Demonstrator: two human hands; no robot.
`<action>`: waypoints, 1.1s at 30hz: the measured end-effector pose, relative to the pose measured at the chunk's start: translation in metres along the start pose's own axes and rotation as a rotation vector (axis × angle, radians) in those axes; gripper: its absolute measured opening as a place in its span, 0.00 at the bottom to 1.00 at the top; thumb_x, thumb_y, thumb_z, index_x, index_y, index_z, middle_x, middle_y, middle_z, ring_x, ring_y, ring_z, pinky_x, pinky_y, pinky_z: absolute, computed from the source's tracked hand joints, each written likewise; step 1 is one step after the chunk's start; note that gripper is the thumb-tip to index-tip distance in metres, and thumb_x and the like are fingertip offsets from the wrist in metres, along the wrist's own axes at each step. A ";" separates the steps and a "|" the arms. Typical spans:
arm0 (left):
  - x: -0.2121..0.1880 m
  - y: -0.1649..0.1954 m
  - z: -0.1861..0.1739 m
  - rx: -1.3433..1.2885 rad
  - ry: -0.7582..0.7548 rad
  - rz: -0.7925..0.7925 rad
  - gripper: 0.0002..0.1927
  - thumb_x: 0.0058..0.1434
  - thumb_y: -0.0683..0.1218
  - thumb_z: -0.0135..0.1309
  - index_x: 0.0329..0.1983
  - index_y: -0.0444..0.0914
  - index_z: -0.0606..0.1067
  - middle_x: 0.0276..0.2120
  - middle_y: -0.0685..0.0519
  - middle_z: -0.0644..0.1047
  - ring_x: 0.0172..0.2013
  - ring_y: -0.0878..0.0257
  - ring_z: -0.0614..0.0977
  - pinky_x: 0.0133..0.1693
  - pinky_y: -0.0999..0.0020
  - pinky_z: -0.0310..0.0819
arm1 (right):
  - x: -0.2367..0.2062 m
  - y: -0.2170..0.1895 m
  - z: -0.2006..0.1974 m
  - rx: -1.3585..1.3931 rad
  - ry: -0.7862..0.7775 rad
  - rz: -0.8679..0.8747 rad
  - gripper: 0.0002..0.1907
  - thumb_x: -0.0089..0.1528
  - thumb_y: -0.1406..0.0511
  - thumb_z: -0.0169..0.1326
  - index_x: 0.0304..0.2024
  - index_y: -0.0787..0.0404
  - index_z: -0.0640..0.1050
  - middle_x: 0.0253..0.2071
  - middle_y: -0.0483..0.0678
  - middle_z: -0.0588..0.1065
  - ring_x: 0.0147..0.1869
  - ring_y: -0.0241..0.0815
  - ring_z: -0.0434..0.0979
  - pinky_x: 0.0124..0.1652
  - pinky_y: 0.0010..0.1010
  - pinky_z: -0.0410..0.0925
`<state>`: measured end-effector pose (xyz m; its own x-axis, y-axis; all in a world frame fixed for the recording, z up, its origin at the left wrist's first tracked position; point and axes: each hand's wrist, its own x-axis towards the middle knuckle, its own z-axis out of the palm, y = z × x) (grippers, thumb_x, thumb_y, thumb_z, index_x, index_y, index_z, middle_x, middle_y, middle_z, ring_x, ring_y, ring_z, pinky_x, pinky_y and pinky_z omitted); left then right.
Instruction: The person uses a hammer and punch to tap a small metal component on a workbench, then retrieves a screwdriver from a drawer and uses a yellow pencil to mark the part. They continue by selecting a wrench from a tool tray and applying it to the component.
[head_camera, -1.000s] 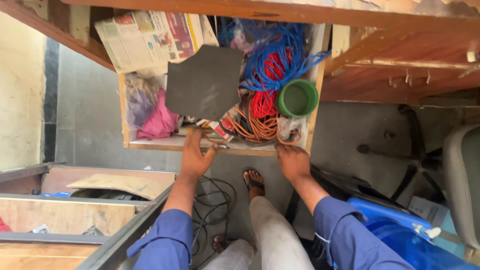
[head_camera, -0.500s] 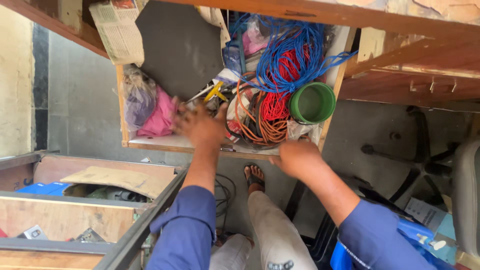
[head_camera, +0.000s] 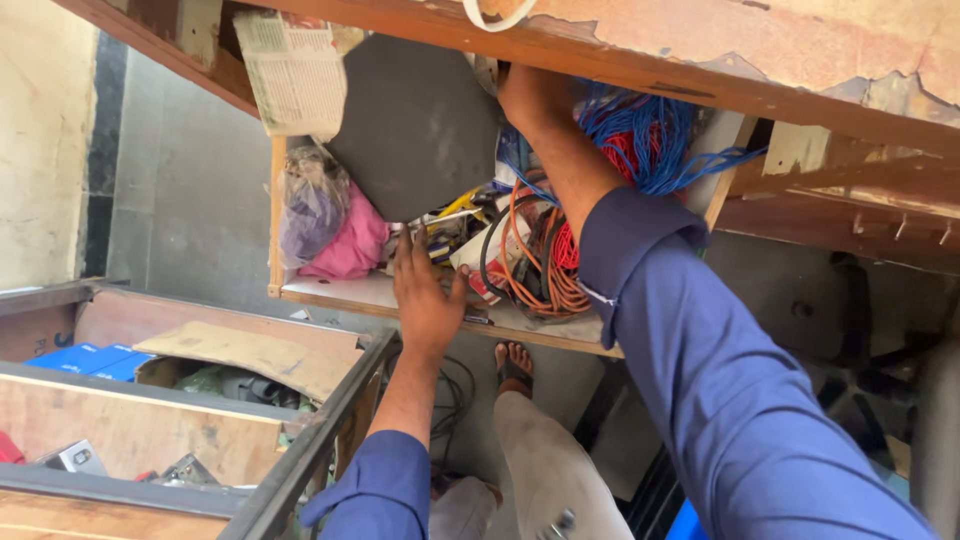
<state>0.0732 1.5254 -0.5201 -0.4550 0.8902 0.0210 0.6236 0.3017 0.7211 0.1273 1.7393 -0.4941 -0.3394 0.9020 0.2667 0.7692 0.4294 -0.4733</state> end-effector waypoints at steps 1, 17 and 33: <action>0.001 0.001 -0.002 -0.004 0.001 0.010 0.44 0.57 0.46 0.65 0.73 0.33 0.58 0.73 0.33 0.57 0.72 0.35 0.60 0.70 0.44 0.54 | -0.004 -0.002 -0.005 -0.052 -0.069 0.019 0.22 0.54 0.70 0.60 0.51 0.70 0.76 0.50 0.69 0.75 0.55 0.69 0.73 0.49 0.53 0.67; -0.015 0.055 -0.005 -0.324 0.236 -0.264 0.26 0.68 0.46 0.55 0.68 0.34 0.67 0.64 0.41 0.72 0.63 0.44 0.73 0.66 0.51 0.64 | -0.144 0.015 -0.103 0.076 0.260 -0.243 0.10 0.54 0.67 0.66 0.37 0.49 0.83 0.49 0.41 0.79 0.64 0.51 0.69 0.64 0.50 0.54; -0.076 0.129 -0.075 -0.606 -0.705 -0.366 0.21 0.69 0.53 0.44 0.61 0.40 0.72 0.27 0.56 0.79 0.27 0.67 0.79 0.31 0.70 0.73 | -0.314 -0.009 -0.250 0.314 0.099 0.083 0.18 0.59 0.71 0.56 0.53 0.59 0.72 0.59 0.52 0.70 0.70 0.51 0.68 0.67 0.46 0.62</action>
<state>0.1406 1.4713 -0.3763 0.0491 0.8355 -0.5473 0.0011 0.5479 0.8365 0.3620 1.4406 -0.3637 -0.2163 0.9324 0.2896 0.5822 0.3613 -0.7284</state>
